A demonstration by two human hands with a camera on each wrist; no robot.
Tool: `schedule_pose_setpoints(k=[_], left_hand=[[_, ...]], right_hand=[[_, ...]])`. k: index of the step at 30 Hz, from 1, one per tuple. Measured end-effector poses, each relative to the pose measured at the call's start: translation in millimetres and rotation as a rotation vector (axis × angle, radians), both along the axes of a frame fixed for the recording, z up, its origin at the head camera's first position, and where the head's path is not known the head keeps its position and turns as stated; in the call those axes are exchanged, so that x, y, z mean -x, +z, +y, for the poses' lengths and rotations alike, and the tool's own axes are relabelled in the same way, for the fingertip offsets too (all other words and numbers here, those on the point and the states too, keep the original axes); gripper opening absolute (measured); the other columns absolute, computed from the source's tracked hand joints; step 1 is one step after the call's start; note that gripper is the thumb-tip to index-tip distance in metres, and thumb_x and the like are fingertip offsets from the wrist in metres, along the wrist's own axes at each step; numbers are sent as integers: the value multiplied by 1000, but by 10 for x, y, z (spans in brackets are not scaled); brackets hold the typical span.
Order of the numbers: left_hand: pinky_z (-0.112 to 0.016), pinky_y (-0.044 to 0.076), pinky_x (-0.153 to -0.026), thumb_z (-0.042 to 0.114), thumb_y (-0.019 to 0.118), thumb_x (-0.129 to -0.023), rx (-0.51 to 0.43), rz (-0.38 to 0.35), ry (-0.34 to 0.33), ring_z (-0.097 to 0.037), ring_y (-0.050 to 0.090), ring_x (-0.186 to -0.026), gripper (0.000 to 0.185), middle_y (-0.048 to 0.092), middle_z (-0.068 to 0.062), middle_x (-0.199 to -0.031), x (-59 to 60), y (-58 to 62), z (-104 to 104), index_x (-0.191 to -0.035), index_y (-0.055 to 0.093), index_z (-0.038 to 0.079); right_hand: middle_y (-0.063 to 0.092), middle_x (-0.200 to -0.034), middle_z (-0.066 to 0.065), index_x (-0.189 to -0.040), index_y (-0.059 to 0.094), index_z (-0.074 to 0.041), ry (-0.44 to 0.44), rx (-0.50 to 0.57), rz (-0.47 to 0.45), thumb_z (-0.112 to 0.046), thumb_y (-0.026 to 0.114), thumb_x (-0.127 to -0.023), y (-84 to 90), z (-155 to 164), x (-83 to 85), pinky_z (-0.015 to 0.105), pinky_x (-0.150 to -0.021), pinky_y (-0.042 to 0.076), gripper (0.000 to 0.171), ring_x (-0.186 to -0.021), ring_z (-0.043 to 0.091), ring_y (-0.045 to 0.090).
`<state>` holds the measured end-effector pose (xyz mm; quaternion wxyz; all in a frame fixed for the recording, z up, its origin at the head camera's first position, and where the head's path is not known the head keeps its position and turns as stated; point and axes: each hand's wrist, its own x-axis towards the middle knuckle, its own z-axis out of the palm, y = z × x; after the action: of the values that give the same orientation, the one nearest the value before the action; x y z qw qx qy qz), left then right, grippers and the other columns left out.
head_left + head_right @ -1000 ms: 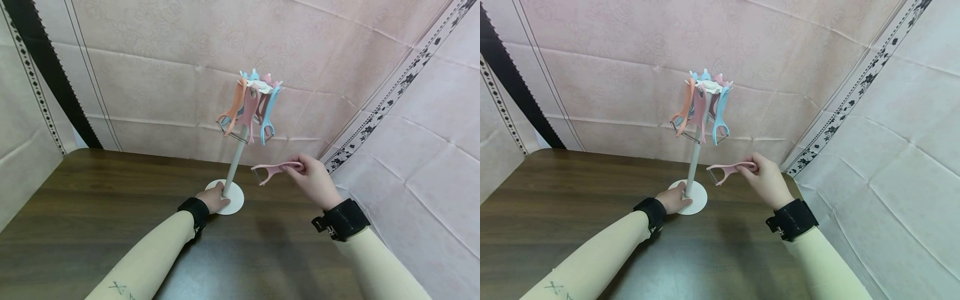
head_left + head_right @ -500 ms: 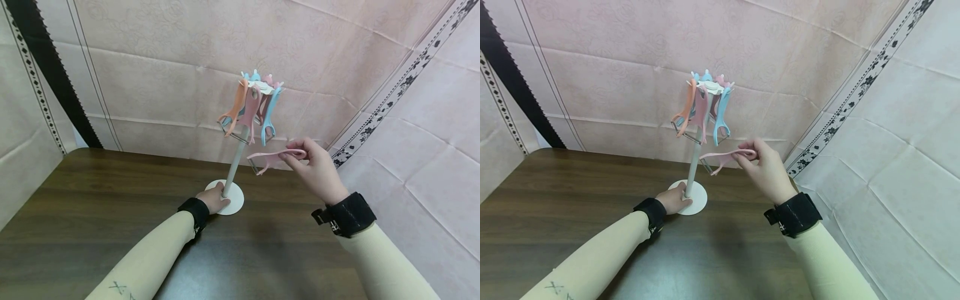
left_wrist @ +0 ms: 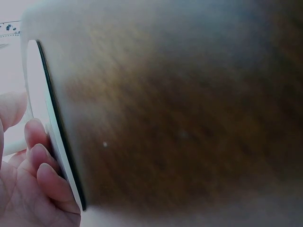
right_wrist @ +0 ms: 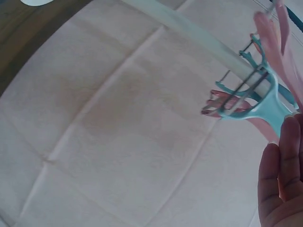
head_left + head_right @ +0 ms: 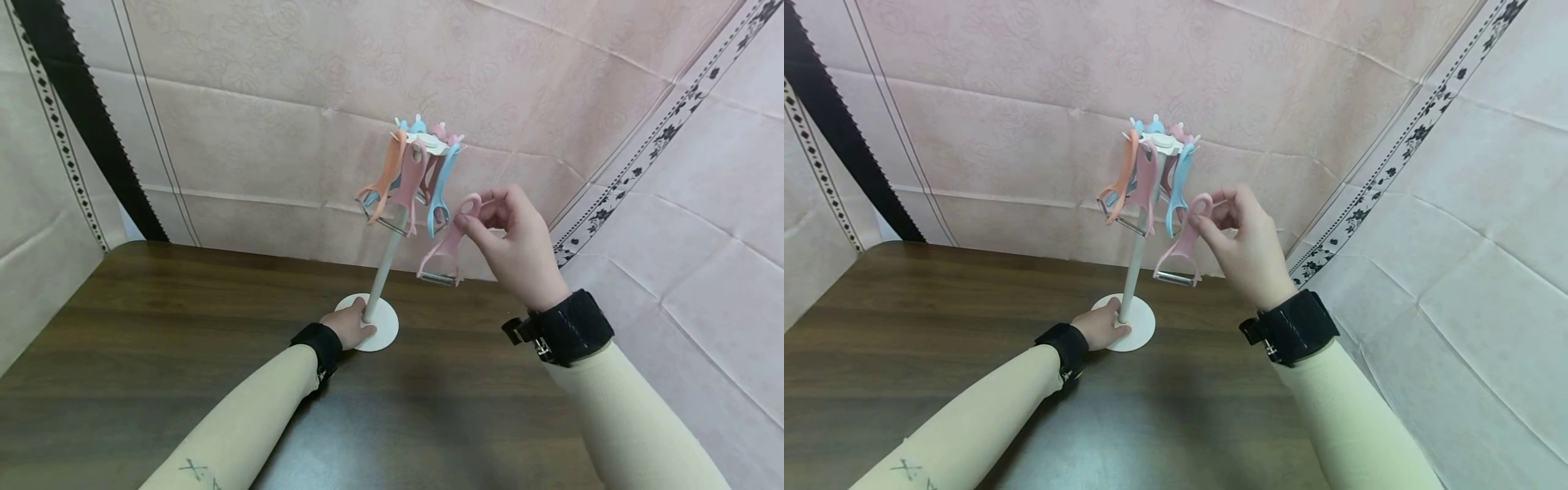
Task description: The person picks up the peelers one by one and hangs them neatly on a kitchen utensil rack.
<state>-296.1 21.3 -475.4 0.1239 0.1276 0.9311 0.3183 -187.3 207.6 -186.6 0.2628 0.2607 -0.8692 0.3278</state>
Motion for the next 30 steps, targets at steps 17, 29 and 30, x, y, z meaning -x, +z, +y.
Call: schedule_pose_setpoints(k=[17,29,30], left_hand=[[-40,46,-78,36,63,-94,-16,13,-20,-21,62,-91,49,62,-11,-121,-102,138,-25,-128,43,6],[-39,46,-75,38,63,-94,-21,6,-17,-19,61,-85,48,62,-9,-119,-19,38,-14,-126,43,8],[-39,46,-75,38,63,-94,-21,7,-16,-19,61,-86,49,62,-10,-119,-19,39,-16,-126,43,7]], right_hand=[[66,-80,7,-126,42,-6,68,94,98,-13,56,-98,170,-226,435,26,-71,50,32,-69,12,61],[64,-82,2,-127,49,-11,-22,57,61,-19,56,-99,75,-244,470,26,-66,49,30,-69,9,61],[64,-83,1,-126,48,-11,-20,61,55,-19,57,-98,64,-241,473,26,-66,50,30,-69,10,61]])
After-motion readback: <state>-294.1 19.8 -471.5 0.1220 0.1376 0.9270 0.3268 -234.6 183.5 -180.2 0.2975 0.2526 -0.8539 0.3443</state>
